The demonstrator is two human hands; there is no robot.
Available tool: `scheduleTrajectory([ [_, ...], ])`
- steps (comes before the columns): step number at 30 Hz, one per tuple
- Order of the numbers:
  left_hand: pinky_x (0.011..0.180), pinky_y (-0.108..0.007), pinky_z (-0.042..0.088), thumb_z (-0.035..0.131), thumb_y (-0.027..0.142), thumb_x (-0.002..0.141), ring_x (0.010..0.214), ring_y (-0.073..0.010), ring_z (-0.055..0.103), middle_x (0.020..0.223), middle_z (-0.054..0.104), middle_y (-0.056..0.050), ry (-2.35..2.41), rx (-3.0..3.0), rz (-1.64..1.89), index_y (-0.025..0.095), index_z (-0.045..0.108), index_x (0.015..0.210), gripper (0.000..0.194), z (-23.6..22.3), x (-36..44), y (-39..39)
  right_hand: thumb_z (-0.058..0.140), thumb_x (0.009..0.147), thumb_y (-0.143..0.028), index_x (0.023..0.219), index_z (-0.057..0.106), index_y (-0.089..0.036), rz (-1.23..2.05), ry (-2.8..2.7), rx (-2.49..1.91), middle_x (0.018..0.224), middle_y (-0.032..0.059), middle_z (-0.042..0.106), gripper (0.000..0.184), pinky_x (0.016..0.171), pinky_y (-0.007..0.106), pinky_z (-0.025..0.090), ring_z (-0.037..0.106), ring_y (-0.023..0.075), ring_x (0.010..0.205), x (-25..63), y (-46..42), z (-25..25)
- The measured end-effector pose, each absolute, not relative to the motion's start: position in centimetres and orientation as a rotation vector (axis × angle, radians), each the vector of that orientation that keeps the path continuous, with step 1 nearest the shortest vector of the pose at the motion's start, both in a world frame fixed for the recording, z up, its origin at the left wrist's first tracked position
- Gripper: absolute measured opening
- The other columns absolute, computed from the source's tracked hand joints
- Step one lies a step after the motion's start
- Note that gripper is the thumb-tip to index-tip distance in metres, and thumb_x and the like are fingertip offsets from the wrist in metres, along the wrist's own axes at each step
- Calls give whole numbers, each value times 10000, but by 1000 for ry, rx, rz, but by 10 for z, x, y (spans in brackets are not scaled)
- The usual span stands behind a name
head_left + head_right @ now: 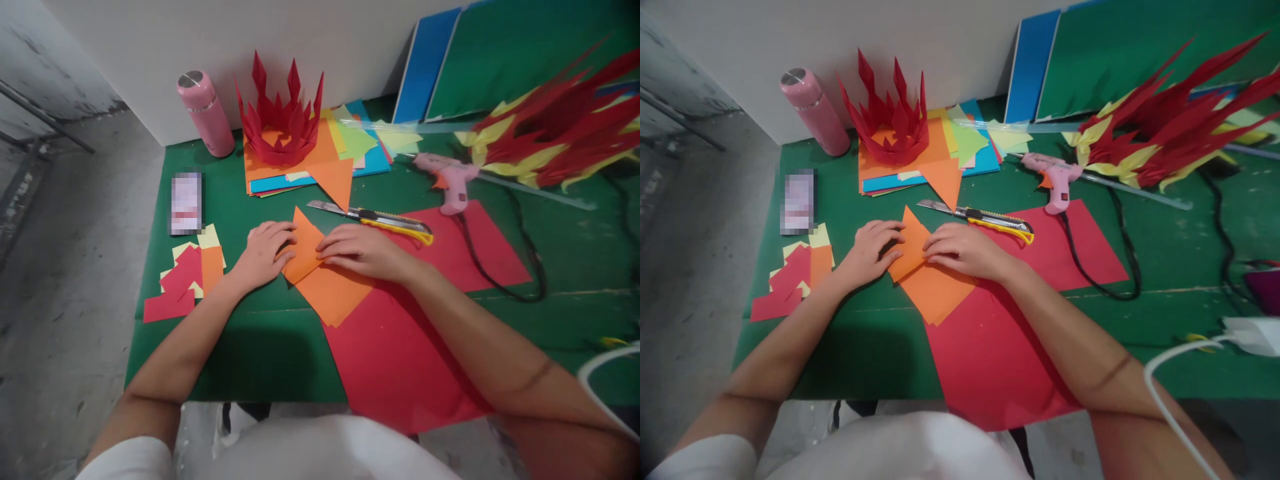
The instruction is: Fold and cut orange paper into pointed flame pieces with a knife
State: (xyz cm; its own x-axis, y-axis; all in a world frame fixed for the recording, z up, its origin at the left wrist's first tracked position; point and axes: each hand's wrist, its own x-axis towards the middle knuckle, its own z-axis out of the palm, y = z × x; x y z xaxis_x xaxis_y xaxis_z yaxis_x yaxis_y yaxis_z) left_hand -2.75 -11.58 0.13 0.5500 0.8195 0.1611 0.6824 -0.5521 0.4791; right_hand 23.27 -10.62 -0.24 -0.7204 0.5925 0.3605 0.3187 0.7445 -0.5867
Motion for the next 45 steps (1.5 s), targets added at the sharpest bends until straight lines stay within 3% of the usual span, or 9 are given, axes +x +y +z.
scheduleTrajectory([
  [7, 977, -407, 417, 586, 315, 965, 1077, -225, 607, 1116, 707, -57, 1138, 2434, 622, 224, 697, 916, 152, -3, -30, -108, 637, 932, -378, 839, 705, -220, 730, -2216, -983, 859, 57, 736, 196, 740, 336, 484, 656, 208, 831, 220, -103, -10],
  [13, 943, -395, 443, 317, 423, 1056, 1004, -200, 635, 1039, 740, -47, 1162, 2278, 698, 229, 716, 832, 497, -4, -31, -103, 629, 927, -407, 804, 675, -210, 742, -2199, -1100, 766, 43, 670, 238, 660, 313, 416, 601, 190, 733, 215, -101, -10],
  [17, 952, -409, 454, 549, 486, 953, 991, -217, 637, 1027, 741, -49, 1183, 2281, 716, 228, 699, 829, 323, -3, -28, -106, 643, 912, -474, 730, 623, -214, 705, -2166, -1176, 665, 8, 582, 319, 597, 302, 349, 525, 164, 639, 211, -102, -11],
  [20, 965, -420, 449, 668, 419, 878, 1023, -227, 631, 1054, 732, -46, 1215, 2309, 702, 225, 680, 838, 198, -3, -27, -108, 647, 899, -521, 676, 554, -216, 669, -2131, -1222, 646, -4, 541, 389, 574, 301, 315, 474, 149, 602, 208, -102, -12],
  [26, 952, -408, 440, 667, 261, 854, 991, -208, 640, 1048, 737, -31, 1247, 2272, 714, 211, 609, 749, 130, -5, -25, -109, 642, 901, -536, 656, 495, -219, 650, -2108, -1254, 626, -10, 510, 427, 569, 305, 295, 436, 144, 580, 205, -100, -15],
  [32, 948, -408, 430, 622, 233, 857, 968, -208, 642, 1029, 745, -35, 1308, 2228, 737, 209, 535, 685, 194, -4, -21, -111, 615, 918, -556, 676, 516, -218, 613, -2102, -1263, 641, -5, 525, 427, 572, 305, 293, 444, 148, 593, 205, -100, -17],
  [39, 934, -398, 418, 662, 273, 863, 976, -224, 624, 1042, 729, -26, 1294, 2301, 673, 230, 634, 898, 62, -5, -21, -110, 620, 914, -558, 686, 534, -219, 595, -2102, -1282, 642, 1, 538, 418, 571, 307, 290, 457, 152, 599, 204, -100, -18],
  [45, 920, -423, 408, 577, 275, 936, 1060, -252, 577, 1120, 681, -47, 1271, 2436, 613, 301, 747, 1080, 224, -6, -22, -112, 599, 908, -607, 698, 552, -214, 629, -2076, -1321, 631, 4, 552, 448, 570, 307, 290, 468, 154, 596, 201, -98, -18],
])
